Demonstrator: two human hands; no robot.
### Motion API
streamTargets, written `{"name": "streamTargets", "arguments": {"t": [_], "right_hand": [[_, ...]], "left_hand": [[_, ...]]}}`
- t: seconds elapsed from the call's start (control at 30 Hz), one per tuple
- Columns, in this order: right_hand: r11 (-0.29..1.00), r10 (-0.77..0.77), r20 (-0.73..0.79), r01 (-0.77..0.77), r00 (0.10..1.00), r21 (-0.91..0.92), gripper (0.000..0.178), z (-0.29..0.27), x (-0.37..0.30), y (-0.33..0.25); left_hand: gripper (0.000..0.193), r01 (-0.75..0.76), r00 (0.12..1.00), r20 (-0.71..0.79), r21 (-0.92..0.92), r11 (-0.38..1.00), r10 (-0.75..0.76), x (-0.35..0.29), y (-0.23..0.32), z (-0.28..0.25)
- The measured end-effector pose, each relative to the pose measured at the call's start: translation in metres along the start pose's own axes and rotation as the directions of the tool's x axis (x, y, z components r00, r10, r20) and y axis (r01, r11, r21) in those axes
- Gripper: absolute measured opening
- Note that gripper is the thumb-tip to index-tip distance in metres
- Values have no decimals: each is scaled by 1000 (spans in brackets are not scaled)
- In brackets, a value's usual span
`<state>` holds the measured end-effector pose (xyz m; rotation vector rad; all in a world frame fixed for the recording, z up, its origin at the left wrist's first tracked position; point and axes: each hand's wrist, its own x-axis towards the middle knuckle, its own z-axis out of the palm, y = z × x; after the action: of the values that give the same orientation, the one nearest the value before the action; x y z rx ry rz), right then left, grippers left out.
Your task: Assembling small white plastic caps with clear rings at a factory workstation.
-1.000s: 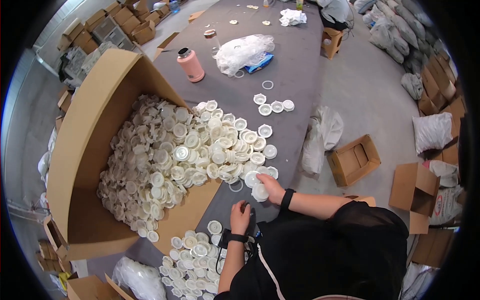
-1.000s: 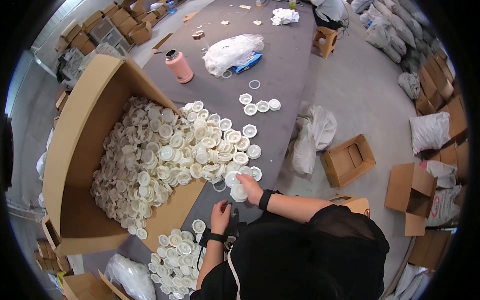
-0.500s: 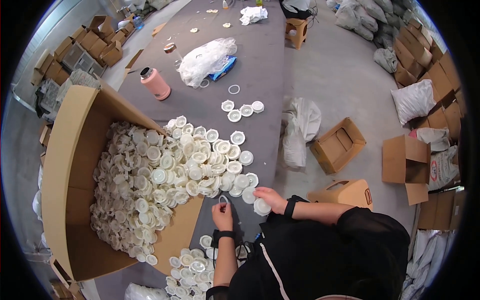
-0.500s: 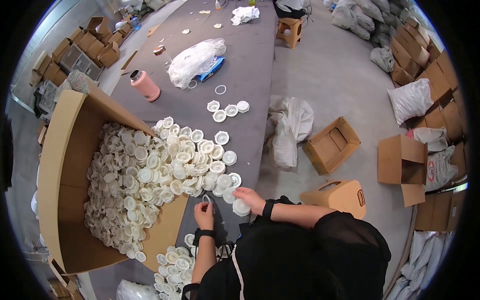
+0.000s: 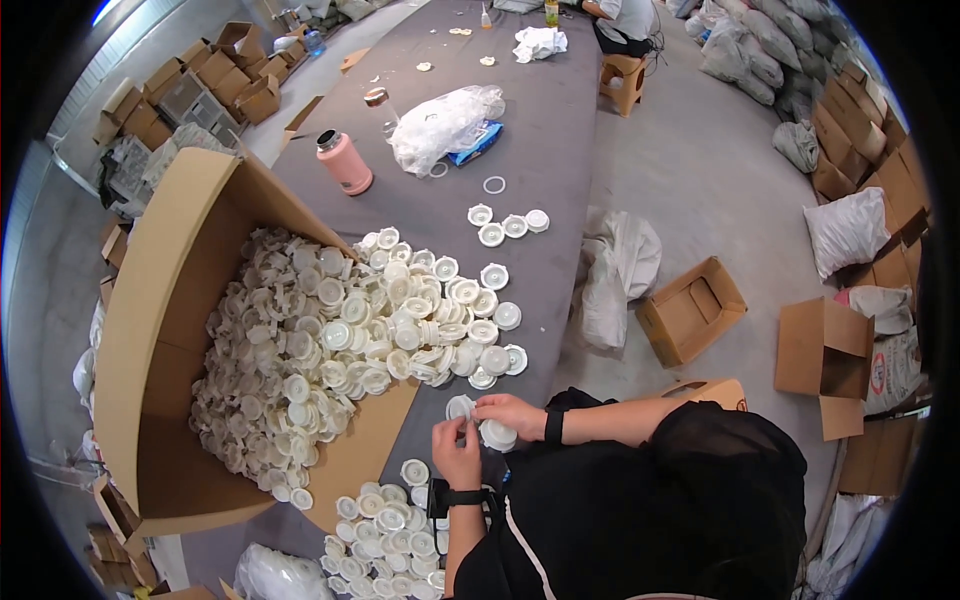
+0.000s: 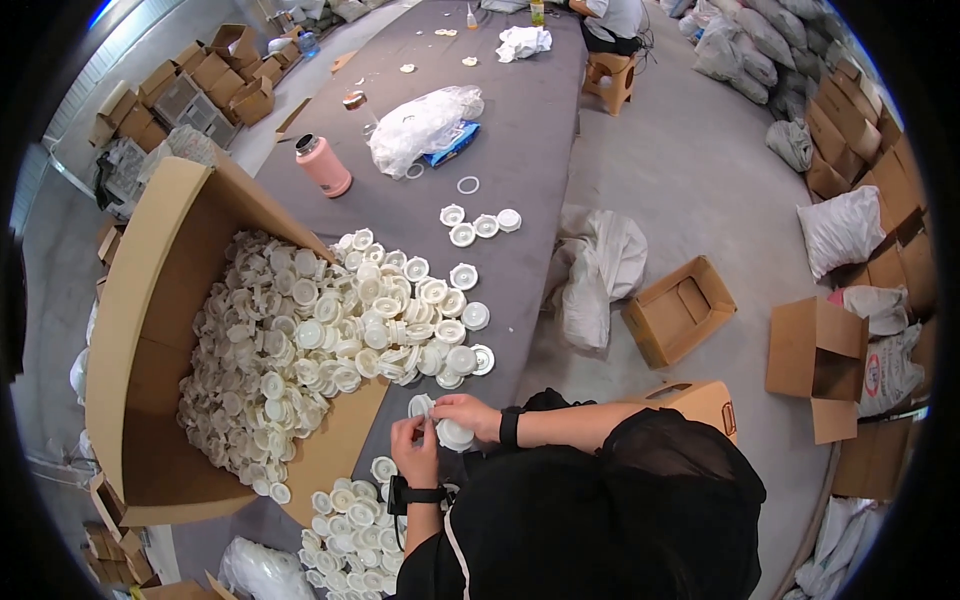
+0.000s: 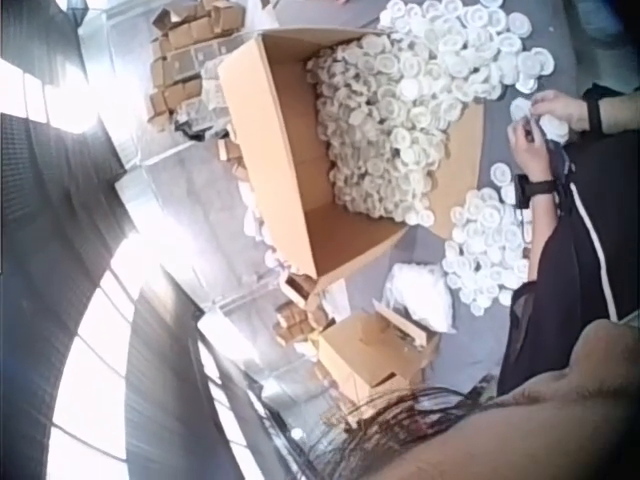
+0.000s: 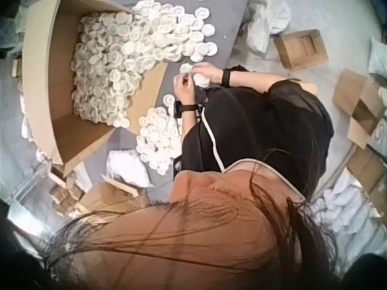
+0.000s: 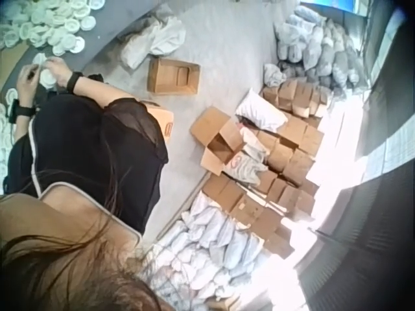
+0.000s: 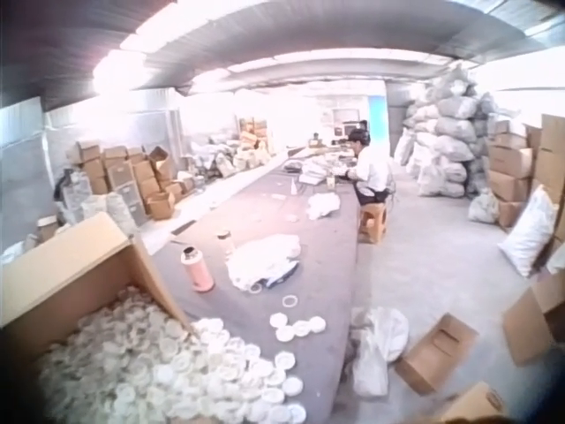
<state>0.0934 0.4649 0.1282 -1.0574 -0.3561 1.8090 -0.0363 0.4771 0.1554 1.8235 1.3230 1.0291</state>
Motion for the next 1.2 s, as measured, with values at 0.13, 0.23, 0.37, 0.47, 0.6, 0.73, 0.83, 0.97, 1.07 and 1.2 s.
{"name": "streamTargets", "arguments": {"t": [0.13, 0.23, 0.37, 0.47, 0.6, 0.73, 0.83, 0.97, 1.07, 1.2], "right_hand": [[997, -82, 46, 82, 996, 7, 11, 5, -2, -1], [997, -79, 47, 78, 996, 21, 12, 11, 7, 15], [1000, -15, 39, 15, 999, 2, 16, 25, 10, 7], [998, -20, 32, 18, 999, 65, 16, 29, 4, 4], [992, 4, 83, -14, 997, 123, 17, 30, 9, 1], [997, -10, 145, -2, 989, 83, 20, 29, 14, 7], [996, -30, 147, 17, 989, 87, 21, 29, 12, 7], [997, -31, 160, 19, 987, 76, 19, 36, 4, 3], [994, -58, 183, 40, 981, 102, 18, 33, 7, 8], [994, -39, 162, 23, 986, 102, 17, 36, 4, 4]], "left_hand": [[15, -284, 959, 72, 303, 910, 276, -1, 0, -5], [6, -183, 977, -88, 143, 973, 197, -7, -8, -7], [19, 69, 989, -139, 174, 982, -45, -11, 3, -19], [20, 110, 973, -199, -67, 992, -121, -8, -18, -13], [20, 114, 971, -195, -124, 986, -137, 19, -27, -11], [20, 154, 962, -192, -216, 964, -196, 27, -24, -13], [20, 188, 952, -181, -290, 938, -247, 32, -22, -12], [20, 240, 935, -153, -394, 887, -321, 37, -21, -8], [20, 286, 920, -117, -456, 843, -375, 37, -19, -5], [20, 347, 888, -75, -540, 767, -454, 35, -21, -4]]}}
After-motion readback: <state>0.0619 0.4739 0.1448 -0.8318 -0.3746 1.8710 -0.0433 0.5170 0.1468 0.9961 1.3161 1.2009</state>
